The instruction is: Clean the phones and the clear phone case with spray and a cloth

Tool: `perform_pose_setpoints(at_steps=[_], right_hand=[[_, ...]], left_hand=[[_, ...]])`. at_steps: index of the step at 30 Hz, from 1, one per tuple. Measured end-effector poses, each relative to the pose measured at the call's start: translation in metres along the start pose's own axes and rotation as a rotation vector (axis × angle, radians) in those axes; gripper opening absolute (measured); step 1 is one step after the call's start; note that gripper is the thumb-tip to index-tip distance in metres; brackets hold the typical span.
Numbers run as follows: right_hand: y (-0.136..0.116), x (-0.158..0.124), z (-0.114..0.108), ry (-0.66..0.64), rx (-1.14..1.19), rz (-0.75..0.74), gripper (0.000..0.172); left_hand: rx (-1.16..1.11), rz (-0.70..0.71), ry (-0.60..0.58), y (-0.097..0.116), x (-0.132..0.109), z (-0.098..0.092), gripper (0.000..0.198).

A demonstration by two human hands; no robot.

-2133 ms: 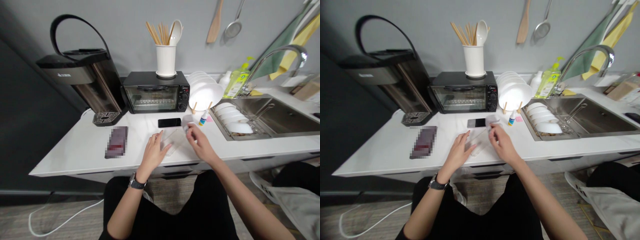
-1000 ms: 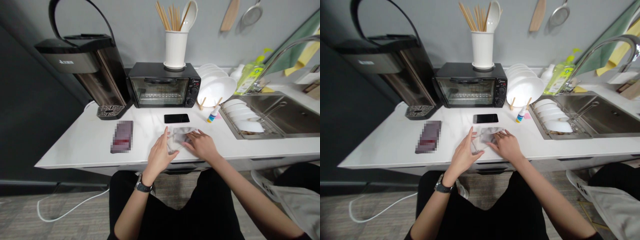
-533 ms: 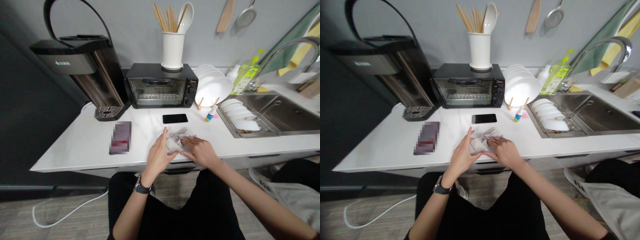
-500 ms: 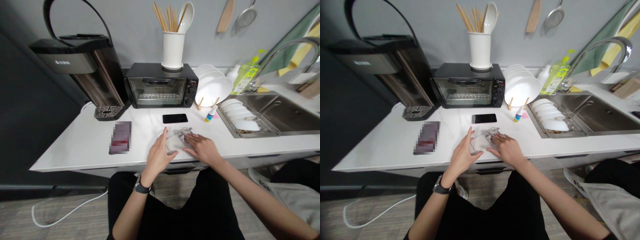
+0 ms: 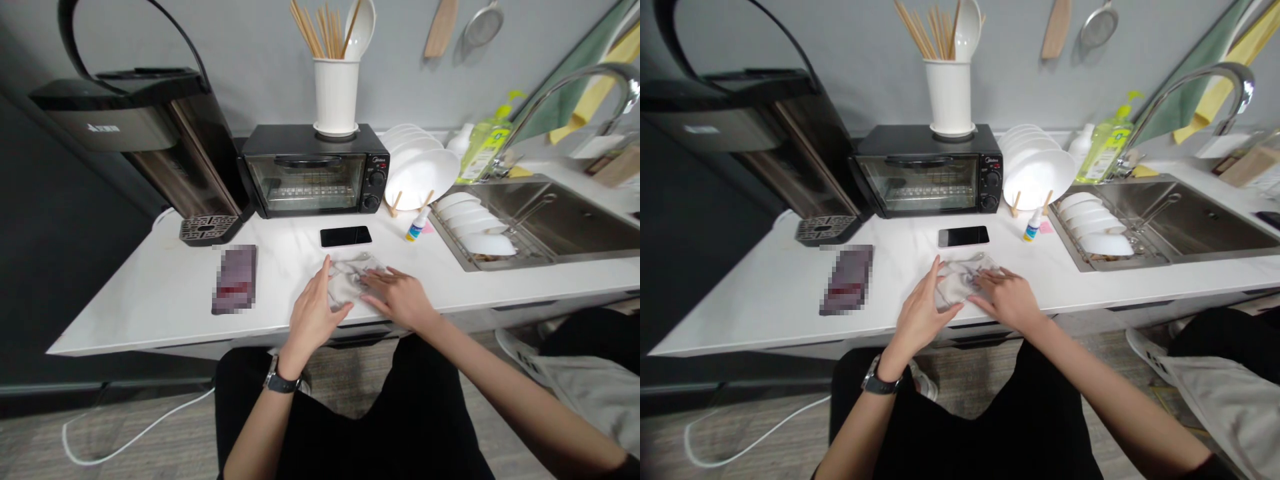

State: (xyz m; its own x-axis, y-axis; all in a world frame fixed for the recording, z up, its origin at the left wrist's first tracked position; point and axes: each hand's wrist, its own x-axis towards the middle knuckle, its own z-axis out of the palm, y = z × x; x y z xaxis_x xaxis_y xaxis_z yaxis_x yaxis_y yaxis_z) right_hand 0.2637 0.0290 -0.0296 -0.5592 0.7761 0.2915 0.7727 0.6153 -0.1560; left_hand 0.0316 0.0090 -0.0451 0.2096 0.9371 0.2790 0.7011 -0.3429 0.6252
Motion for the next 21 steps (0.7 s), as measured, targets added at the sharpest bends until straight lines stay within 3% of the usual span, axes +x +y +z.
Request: perform_pose_setpoints(at_steps=[2, 4, 7, 9, 13, 16, 18, 21], right_hand=[[0.004, 0.010, 0.004, 0.036, -0.064, 0.074, 0.053], [-0.010, 0.019, 0.013, 0.062, -0.039, 0.074, 0.061], [-0.040, 0.019, 0.022, 0.042, 0.118, -0.049, 0.065], [-0.045, 0.009, 0.020, 0.013, 0.195, -0.116, 0.060], [-0.008, -0.005, 0.005, 0.014, 0.097, -0.042, 0.043], [0.009, 0.006, 0.005, 0.051, -0.042, 0.072, 0.045], [-0.004, 0.017, 0.013, 0.077, -0.044, 0.082, 0.055], [-0.039, 0.021, 0.024, 0.069, 0.092, -0.029, 0.065]], left_hand=[[-0.027, 0.003, -0.013, 0.001, 0.001, -0.002, 0.113], [-0.040, 0.009, -0.026, -0.001, 0.002, -0.004, 0.113], [-0.029, 0.039, -0.054, -0.006, 0.001, -0.006, 0.111], [-0.007, 0.039, -0.063, -0.007, 0.000, -0.005, 0.111], [-0.004, -0.003, -0.048, -0.004, 0.000, -0.002, 0.112], [-0.018, 0.001, -0.059, -0.002, 0.001, -0.002, 0.112], [-0.025, 0.013, -0.062, -0.003, 0.001, -0.003, 0.111], [-0.032, 0.048, -0.075, -0.007, 0.001, -0.004, 0.108]])
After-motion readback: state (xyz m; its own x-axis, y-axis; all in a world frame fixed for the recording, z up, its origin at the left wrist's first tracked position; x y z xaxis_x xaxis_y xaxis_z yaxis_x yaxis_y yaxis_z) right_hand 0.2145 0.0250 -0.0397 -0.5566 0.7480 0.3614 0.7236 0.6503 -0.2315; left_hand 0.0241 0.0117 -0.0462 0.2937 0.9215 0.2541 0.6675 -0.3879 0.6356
